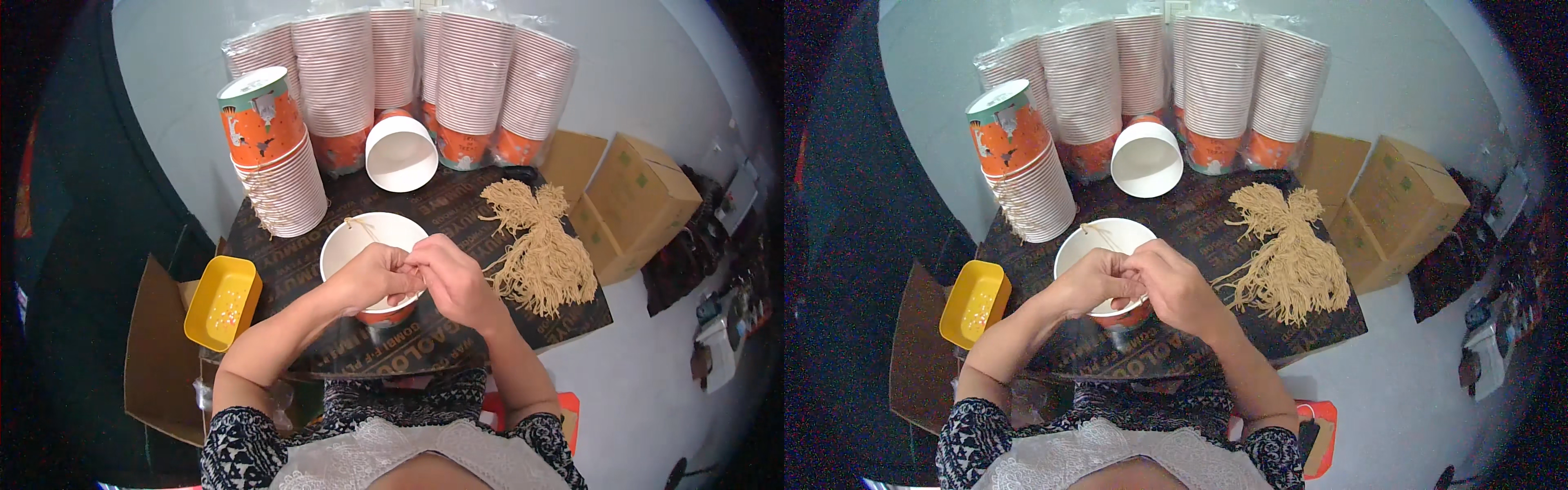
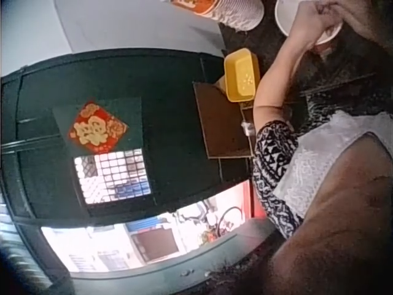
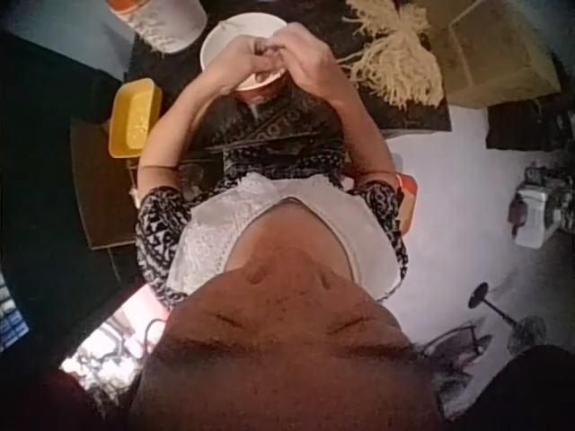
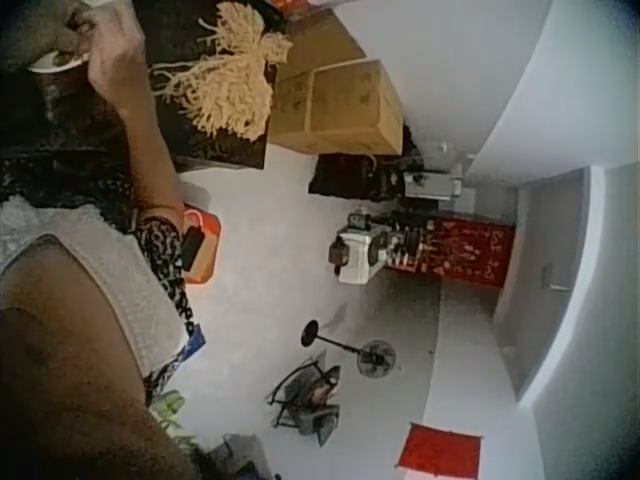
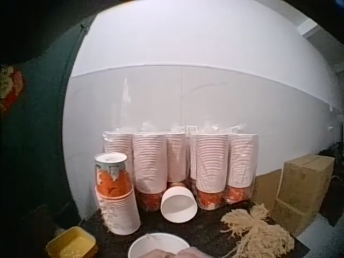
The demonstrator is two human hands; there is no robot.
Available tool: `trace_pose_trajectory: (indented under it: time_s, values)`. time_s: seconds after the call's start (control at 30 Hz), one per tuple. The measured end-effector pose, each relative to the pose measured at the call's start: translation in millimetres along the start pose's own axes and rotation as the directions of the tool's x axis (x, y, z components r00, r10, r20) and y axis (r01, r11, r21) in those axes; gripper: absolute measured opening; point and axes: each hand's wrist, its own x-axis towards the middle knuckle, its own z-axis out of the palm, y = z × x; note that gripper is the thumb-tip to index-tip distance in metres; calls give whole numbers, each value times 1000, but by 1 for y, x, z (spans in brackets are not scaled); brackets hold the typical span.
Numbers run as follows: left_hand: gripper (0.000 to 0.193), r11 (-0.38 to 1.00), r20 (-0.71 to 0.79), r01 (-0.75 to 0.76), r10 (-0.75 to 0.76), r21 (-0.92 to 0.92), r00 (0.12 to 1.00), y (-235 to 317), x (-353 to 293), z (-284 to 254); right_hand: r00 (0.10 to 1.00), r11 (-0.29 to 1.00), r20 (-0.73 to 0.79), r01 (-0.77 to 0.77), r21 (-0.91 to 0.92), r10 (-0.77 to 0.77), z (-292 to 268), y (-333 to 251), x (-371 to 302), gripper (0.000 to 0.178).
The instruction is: Manually attaching string handles to paper buckets at a workstation.
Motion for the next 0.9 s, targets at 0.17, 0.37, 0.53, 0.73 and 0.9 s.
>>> trace_pose_trajectory:
  time_s: [0.17,0.37,0.53,0.73,0.9]
  values:
    - [7,993,2,7,-7,-119,1000,-3,-2,-4,999,966,7,43,-256,-42,-8,12,-13,22]
    - [6,993,-1,-10,9,-120,1000,-2,-2,-3,999,977,-54,-22,-210,11,-5,9,-23,24]
    - [8,998,2,-56,56,-43,998,-2,-3,-3,996,986,-72,-61,-154,50,3,11,-30,25]
    - [9,997,3,-72,72,21,997,2,-4,0,993,993,-110,-62,-103,50,7,14,-32,23]
    - [8,997,17,-75,75,8,997,1,-2,0,982,988,-178,-84,-131,60,11,12,-29,22]
